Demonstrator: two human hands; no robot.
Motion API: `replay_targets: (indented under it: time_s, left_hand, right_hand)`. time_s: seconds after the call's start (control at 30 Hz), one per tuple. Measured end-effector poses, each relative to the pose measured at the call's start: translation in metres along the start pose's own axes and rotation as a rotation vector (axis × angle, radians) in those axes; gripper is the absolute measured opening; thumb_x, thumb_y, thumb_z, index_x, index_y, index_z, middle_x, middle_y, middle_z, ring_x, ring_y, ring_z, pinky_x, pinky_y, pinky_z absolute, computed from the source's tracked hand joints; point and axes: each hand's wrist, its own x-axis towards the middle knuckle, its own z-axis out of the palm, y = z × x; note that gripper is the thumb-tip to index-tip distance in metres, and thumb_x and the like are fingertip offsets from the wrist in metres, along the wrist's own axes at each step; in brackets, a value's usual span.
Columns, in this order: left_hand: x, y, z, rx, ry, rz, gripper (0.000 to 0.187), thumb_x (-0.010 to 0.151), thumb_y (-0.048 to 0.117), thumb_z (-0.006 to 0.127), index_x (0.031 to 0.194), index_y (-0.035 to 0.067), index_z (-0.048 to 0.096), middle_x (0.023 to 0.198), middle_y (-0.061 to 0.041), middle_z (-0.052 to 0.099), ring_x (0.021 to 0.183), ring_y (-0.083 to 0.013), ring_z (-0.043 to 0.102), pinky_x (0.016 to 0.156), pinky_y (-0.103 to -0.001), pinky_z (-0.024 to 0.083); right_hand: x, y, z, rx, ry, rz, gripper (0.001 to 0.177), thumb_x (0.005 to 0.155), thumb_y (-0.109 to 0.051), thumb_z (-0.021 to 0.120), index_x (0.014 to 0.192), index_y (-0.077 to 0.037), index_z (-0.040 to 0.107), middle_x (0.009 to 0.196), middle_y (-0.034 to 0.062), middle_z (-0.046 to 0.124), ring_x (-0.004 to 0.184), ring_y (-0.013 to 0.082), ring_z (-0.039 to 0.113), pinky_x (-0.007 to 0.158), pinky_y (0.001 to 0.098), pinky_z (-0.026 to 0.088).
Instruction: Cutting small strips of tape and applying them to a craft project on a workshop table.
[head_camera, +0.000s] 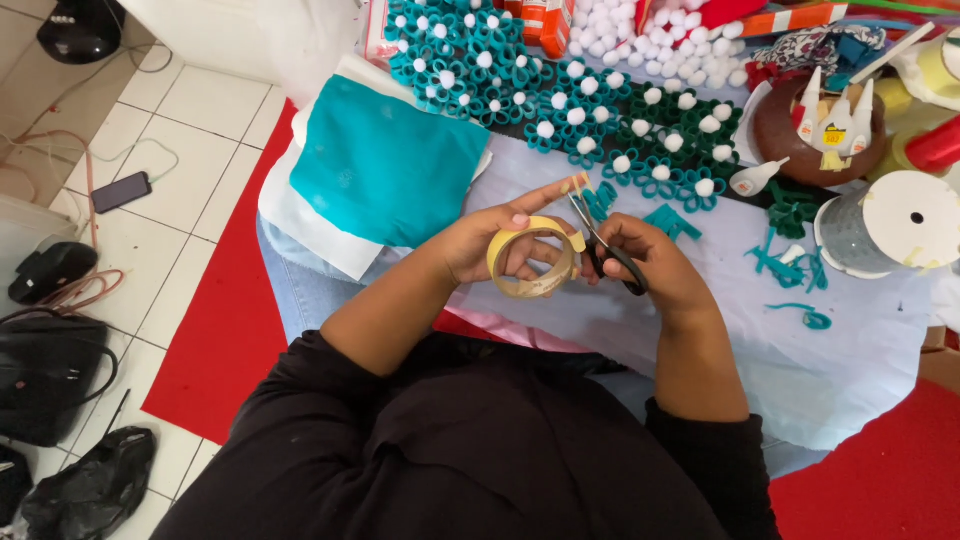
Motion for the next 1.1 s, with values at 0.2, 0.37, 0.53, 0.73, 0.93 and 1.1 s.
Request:
replay_targets:
  time_s: [0.2, 0.37, 0.53, 0.73, 0.93, 1.1]
  left_hand:
    - [-0.002, 0.013, 0.011, 0.104, 0.151, 0.047, 0.092, 0.084, 0.026, 0.058, 0.164, 0.020, 0.014, 0.123, -0.020, 0.057, 0.107, -0.0413, 0.069, 0.071, -0.053, 0.066]
    - [0.008, 0.003, -0.025, 0.377, 0.334, 0.188, 0.091, 0.087, 0.018, 0.068, 0.163, 0.019, 0.018, 0.124, -0.016, 0.057, 0.102, -0.0262, 0.068, 0.072, -0.038, 0.068]
    - [0.006, 0.010, -0.011, 0.625, 0.407, 0.238, 0.094, 0.089, 0.010, 0.075, 0.163, 0.024, 0.018, 0.129, -0.016, 0.056, 0.113, -0.0248, 0.066, 0.086, -0.033, 0.064]
    - [0.003, 0.010, -0.003, 0.749, 0.447, 0.188, 0.095, 0.091, 0.013, 0.078, 0.164, 0.025, 0.018, 0.130, -0.019, 0.059, 0.115, -0.0310, 0.068, 0.090, -0.041, 0.062]
    - [0.006, 0.011, 0.007, 0.801, 0.433, 0.134, 0.098, 0.090, 0.010, 0.079, 0.164, 0.021, 0.016, 0.130, -0.019, 0.060, 0.118, -0.0311, 0.067, 0.092, -0.040, 0.061]
    - [0.008, 0.010, 0.016, 0.791, 0.426, 0.096, 0.098, 0.089, 0.010, 0.080, 0.164, 0.025, 0.018, 0.127, -0.016, 0.062, 0.115, -0.0273, 0.069, 0.091, -0.038, 0.063]
  right_hand:
    - [-0.006, -0.016, -0.006, -0.160, 0.043, 0.068, 0.028, 0.084, -0.016, 0.084, 0.099, -0.002, 0.065, 0.075, 0.0123, 0.067, 0.067, 0.0146, 0.060, 0.065, 0.0296, 0.045]
    - [-0.009, -0.006, -0.018, -0.292, 0.108, 0.110, 0.053, 0.082, -0.015, 0.085, 0.127, -0.006, 0.059, 0.084, 0.0112, 0.067, 0.076, 0.0156, 0.062, 0.068, 0.0281, 0.044]
    - [-0.005, -0.029, -0.008, -0.554, 0.150, 0.151, 0.040, 0.087, -0.016, 0.082, 0.124, -0.006, 0.069, 0.083, 0.0154, 0.066, 0.077, 0.0286, 0.063, 0.066, 0.0370, 0.046]
    - [-0.003, -0.048, 0.007, -0.703, 0.139, 0.236, 0.042, 0.085, -0.014, 0.078, 0.125, -0.005, 0.070, 0.086, 0.0192, 0.069, 0.082, 0.0349, 0.065, 0.068, 0.0431, 0.048]
    - [-0.002, -0.049, 0.008, -0.707, 0.153, 0.261, 0.039, 0.085, -0.013, 0.077, 0.123, -0.005, 0.071, 0.083, 0.0175, 0.068, 0.082, 0.0321, 0.063, 0.067, 0.0413, 0.050]
    - [-0.002, -0.048, 0.008, -0.694, 0.160, 0.240, 0.039, 0.085, -0.014, 0.079, 0.122, -0.004, 0.071, 0.082, 0.0175, 0.068, 0.081, 0.0319, 0.063, 0.065, 0.0405, 0.049]
